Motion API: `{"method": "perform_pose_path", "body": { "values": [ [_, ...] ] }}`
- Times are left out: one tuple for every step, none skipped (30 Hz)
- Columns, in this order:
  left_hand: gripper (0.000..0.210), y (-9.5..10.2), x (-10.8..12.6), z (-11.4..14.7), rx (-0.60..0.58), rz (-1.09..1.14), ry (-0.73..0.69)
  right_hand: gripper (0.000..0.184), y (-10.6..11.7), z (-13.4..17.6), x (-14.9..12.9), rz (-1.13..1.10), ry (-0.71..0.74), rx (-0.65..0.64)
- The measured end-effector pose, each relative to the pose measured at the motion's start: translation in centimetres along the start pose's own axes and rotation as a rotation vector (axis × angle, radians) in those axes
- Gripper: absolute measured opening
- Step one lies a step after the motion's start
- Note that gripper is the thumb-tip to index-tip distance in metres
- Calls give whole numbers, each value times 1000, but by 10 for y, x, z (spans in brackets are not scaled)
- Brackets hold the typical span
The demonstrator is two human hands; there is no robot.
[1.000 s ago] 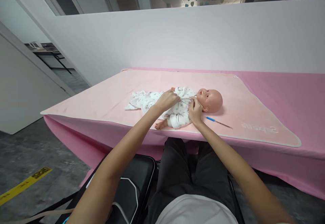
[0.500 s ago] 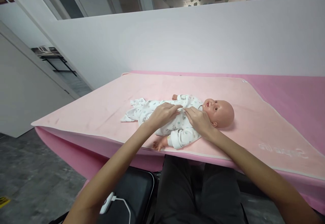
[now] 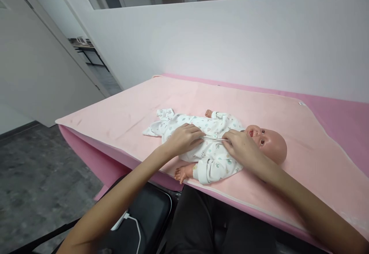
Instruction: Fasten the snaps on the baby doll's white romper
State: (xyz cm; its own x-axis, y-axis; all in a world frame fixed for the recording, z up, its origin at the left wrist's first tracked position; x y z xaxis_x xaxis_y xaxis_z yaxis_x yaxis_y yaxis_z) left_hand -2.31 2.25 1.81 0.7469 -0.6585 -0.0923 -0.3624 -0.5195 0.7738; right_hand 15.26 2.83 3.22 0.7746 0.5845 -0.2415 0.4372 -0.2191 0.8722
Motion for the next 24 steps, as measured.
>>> {"method": "perform_pose_path", "body": {
  "values": [
    [22, 0, 1, 1, 8, -22, -7, 21, 0, 0, 0, 2, 8, -17],
    [23, -1, 2, 2, 11, -48, -16, 21, 0, 0, 1, 5, 14, -28],
    [23, -1, 4, 3, 11, -72, -29, 21, 0, 0, 2, 4, 19, -34],
    [24, -1, 6, 3, 8, -94, -46, 21, -1, 0, 3, 0, 23, -39],
    [24, -1, 7, 4, 7, -114, -64, 21, -1, 0, 3, -8, 26, -43],
    [24, 0, 8, 5, 8, -128, -80, 21, -2, 0, 4, -15, 27, -47],
    [23, 0, 9, 6, 14, -139, -90, 21, -3, 1, 5, -18, 27, -51],
    [23, 1, 10, 8, 25, -147, -94, 20, -4, 1, 6, -19, 30, -59],
    [23, 2, 10, 9, 37, -151, -95, 19, -5, 2, 6, -15, 35, -69],
    [24, 2, 10, 10, 47, -152, -94, 18, -5, 3, 6, -7, 40, -77],
    [25, 2, 11, 12, 56, -150, -93, 18, -6, 4, 6, 2, 46, -84],
    [25, 2, 11, 13, 63, -145, -91, 18, -7, 4, 6, 12, 53, -90],
    [26, 1, 11, 15, 69, -139, -90, 18, -8, 5, 5, 22, 61, -96],
    [27, 1, 12, 16, 75, -129, -91, 18, -8, 6, 5, 32, 68, -97],
    [28, 0, 12, 17, 86, -117, -92, 18, -9, 6, 5, 40, 74, -95],
    [29, 0, 12, 19, 100, -100, -94, 18, -9, 7, 5, 45, 81, -92],
    [30, 0, 13, 20, 116, -79, -94, 19, -9, 7, 5, 47, 89, -87],
    [30, 0, 13, 21, 130, -58, -91, 19, -9, 7, 5, 48, 95, -82],
    [30, -1, 13, 21, 141, -37, -86, 20, -9, 7, 5, 49, 101, -77],
    [30, -1, 12, 22, 146, -21, -80, 20, -9, 7, 6, 51, 105, -75],
    [30, -1, 12, 23, 149, -10, -72, 20, -10, 7, 6, 52, 108, -74],
    [30, -2, 12, 23, 147, -6, -68, 19, -10, 7, 7, 53, 113, -74],
    [29, -3, 12, 23, 145, -8, -68, 19, -11, 7, 7, 55, 117, -75],
    [27, -3, 12, 23, 147, -18, -70, 18, -11, 7, 8, 56, 120, -77]
  ]
}}
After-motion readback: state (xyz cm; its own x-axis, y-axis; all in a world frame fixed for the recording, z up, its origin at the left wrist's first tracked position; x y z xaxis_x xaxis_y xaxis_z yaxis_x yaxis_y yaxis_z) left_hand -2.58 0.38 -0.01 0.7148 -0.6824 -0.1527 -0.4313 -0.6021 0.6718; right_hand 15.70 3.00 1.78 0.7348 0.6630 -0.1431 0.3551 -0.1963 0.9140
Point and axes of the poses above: each hand's wrist, its own z-axis away from the middle knuckle, its own y-axis out of the back of the hand, x = y × z, the point moved 4 cm from there along -z, towards the middle knuckle, and after that the axes turned 15 degrees about x, right-handed, at the moved point
